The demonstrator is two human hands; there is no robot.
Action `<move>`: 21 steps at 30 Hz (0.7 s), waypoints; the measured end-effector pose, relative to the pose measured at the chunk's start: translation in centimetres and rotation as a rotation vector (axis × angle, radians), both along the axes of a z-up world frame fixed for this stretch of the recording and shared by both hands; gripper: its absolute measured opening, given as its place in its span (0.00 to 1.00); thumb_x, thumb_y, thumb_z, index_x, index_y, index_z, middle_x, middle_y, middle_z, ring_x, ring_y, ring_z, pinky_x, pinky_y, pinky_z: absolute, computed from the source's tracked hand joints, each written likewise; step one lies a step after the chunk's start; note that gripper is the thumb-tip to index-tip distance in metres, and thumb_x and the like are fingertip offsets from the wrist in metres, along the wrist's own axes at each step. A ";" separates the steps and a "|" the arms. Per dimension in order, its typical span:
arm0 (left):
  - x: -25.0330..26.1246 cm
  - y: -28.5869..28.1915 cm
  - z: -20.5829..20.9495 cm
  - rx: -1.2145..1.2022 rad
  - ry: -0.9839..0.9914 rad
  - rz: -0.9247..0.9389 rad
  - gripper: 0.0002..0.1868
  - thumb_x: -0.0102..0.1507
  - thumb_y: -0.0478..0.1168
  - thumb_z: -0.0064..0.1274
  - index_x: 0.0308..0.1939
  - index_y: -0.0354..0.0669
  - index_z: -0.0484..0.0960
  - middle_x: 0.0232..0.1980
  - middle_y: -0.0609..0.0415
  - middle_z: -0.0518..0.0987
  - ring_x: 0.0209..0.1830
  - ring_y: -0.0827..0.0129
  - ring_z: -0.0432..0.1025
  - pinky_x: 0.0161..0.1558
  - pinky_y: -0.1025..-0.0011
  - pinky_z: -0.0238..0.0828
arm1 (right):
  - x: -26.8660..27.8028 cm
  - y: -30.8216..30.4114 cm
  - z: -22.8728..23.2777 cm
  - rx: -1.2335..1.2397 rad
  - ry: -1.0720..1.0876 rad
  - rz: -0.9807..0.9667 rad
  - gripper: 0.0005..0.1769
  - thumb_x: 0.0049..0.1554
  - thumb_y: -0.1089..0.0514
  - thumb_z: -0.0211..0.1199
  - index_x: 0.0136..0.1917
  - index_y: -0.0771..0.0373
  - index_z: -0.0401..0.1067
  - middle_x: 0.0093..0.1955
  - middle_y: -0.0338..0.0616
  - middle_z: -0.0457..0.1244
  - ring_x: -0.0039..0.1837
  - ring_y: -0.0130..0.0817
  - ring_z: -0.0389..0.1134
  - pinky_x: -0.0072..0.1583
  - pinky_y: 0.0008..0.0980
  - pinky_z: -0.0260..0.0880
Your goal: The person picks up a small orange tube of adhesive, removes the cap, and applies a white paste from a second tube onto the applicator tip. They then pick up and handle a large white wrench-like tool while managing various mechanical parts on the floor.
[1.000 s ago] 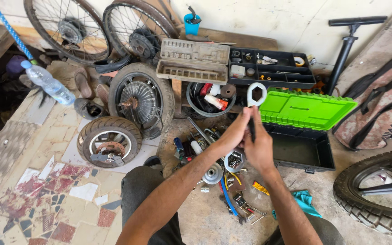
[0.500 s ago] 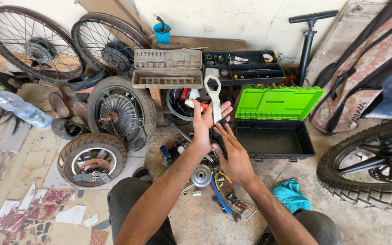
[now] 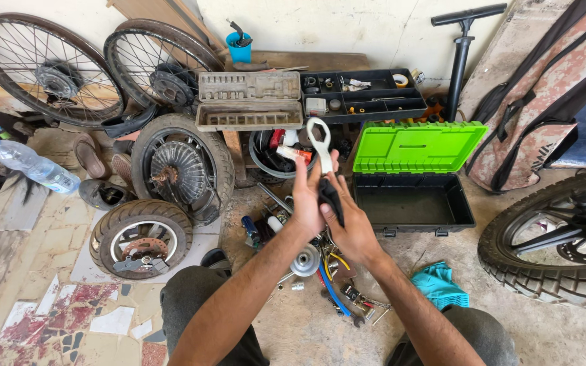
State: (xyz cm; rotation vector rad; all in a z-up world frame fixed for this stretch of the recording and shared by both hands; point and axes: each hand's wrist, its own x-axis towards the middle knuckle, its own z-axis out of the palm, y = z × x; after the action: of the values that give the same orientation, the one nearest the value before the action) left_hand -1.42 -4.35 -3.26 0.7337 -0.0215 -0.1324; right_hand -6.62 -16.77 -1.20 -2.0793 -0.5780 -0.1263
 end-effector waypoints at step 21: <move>2.7 2.5 -0.5 0.071 -0.108 0.164 0.25 0.73 0.52 0.40 0.68 0.40 0.72 0.55 0.44 0.83 0.53 0.61 0.80 0.56 0.64 0.77 | 1.7 1.3 -0.7 0.375 0.118 -0.097 0.16 0.62 0.59 0.66 0.60 0.66 0.72 0.50 0.48 0.70 0.52 0.25 0.67 0.54 0.29 0.70</move>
State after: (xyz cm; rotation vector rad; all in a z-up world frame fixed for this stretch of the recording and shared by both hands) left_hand 1.26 -1.82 -3.75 0.8097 -0.0593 0.0636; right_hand -4.87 -15.52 -1.94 -1.7358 -0.3502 -0.1542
